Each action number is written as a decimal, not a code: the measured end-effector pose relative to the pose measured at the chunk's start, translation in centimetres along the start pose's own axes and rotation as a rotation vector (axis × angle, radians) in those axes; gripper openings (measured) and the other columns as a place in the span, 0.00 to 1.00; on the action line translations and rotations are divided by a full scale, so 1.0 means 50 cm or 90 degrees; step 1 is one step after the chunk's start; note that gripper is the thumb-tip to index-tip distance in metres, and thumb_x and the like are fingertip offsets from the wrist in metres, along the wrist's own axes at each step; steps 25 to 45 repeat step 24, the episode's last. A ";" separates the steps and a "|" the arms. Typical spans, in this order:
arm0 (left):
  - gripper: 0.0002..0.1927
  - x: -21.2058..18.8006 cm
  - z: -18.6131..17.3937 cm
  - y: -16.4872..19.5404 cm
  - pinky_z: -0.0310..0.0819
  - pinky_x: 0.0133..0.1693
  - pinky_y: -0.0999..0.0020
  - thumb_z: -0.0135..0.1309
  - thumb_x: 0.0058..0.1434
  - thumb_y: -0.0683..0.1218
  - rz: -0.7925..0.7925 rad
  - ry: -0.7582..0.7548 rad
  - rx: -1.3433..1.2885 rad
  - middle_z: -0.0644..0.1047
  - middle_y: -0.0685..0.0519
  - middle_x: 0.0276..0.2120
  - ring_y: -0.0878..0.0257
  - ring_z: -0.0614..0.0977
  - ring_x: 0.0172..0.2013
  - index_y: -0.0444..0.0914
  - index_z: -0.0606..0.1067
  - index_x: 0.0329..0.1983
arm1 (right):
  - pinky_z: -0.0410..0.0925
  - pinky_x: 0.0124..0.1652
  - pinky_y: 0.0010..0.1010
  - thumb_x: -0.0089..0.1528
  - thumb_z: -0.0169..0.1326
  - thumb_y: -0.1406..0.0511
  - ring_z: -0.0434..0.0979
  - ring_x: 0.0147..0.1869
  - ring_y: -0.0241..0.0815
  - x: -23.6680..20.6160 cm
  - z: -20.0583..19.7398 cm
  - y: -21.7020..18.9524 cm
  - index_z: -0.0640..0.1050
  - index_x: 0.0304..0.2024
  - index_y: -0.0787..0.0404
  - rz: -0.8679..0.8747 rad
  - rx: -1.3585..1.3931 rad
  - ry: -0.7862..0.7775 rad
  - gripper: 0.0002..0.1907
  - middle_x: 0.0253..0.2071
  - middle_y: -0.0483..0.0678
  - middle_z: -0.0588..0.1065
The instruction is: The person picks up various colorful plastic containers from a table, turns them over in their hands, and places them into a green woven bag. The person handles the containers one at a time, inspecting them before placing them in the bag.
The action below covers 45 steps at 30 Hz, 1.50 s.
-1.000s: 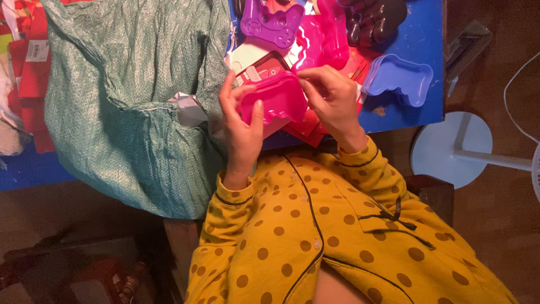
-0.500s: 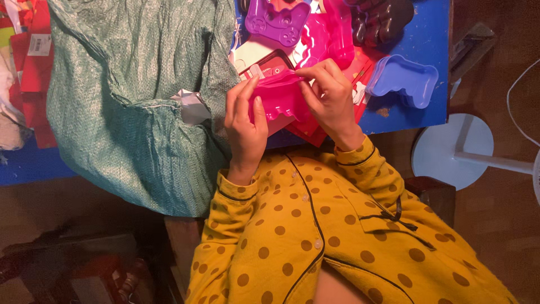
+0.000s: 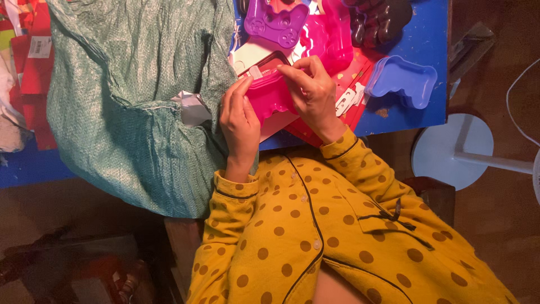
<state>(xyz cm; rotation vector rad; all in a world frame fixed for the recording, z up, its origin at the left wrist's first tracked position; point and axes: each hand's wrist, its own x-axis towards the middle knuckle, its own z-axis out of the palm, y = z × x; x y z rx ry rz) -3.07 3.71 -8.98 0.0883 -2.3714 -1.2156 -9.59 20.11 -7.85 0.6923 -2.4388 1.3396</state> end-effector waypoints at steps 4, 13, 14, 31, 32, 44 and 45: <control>0.19 0.002 0.002 -0.007 0.72 0.61 0.56 0.45 0.67 0.32 0.017 -0.001 0.027 0.78 0.45 0.54 0.47 0.79 0.56 0.35 0.74 0.59 | 0.71 0.39 0.28 0.66 0.62 0.74 0.77 0.43 0.40 -0.018 -0.009 0.014 0.80 0.55 0.60 0.024 0.013 -0.006 0.15 0.48 0.50 0.72; 0.15 0.002 -0.003 0.003 0.70 0.63 0.55 0.48 0.70 0.35 0.029 0.003 0.002 0.77 0.44 0.56 0.47 0.78 0.59 0.33 0.73 0.60 | 0.63 0.57 0.41 0.63 0.66 0.67 0.69 0.56 0.54 -0.005 -0.075 0.093 0.73 0.63 0.66 0.050 -0.271 0.068 0.28 0.53 0.54 0.69; 0.15 0.003 -0.002 0.005 0.69 0.64 0.55 0.48 0.70 0.35 0.036 0.007 0.000 0.76 0.44 0.56 0.47 0.77 0.60 0.33 0.73 0.59 | 0.62 0.55 0.41 0.61 0.66 0.67 0.69 0.55 0.55 -0.001 -0.077 0.098 0.73 0.63 0.66 0.052 -0.294 0.057 0.29 0.52 0.54 0.70; 0.14 -0.005 -0.003 -0.007 0.70 0.66 0.57 0.48 0.73 0.37 -0.002 0.019 -0.056 0.76 0.45 0.59 0.50 0.78 0.62 0.34 0.73 0.60 | 0.63 0.52 0.28 0.67 0.62 0.76 0.68 0.50 0.43 -0.018 -0.106 0.040 0.82 0.45 0.59 0.109 0.158 0.102 0.08 0.42 0.44 0.77; 0.14 -0.005 -0.003 -0.007 0.70 0.66 0.57 0.48 0.73 0.37 -0.002 0.019 -0.056 0.76 0.45 0.59 0.50 0.78 0.62 0.34 0.73 0.60 | 0.63 0.52 0.28 0.67 0.62 0.76 0.68 0.50 0.43 -0.018 -0.106 0.040 0.82 0.45 0.59 0.109 0.158 0.102 0.08 0.42 0.44 0.77; 0.14 -0.005 -0.003 -0.007 0.70 0.66 0.57 0.48 0.73 0.37 -0.002 0.019 -0.056 0.76 0.45 0.59 0.50 0.78 0.62 0.34 0.73 0.60 | 0.63 0.52 0.28 0.67 0.62 0.76 0.68 0.50 0.43 -0.018 -0.106 0.040 0.82 0.45 0.59 0.109 0.158 0.102 0.08 0.42 0.44 0.77; 0.14 -0.005 -0.003 -0.007 0.70 0.66 0.57 0.48 0.73 0.37 -0.002 0.019 -0.056 0.76 0.45 0.59 0.50 0.78 0.62 0.34 0.73 0.60 | 0.63 0.52 0.28 0.67 0.62 0.76 0.68 0.50 0.43 -0.018 -0.106 0.040 0.82 0.45 0.59 0.109 0.158 0.102 0.08 0.42 0.44 0.77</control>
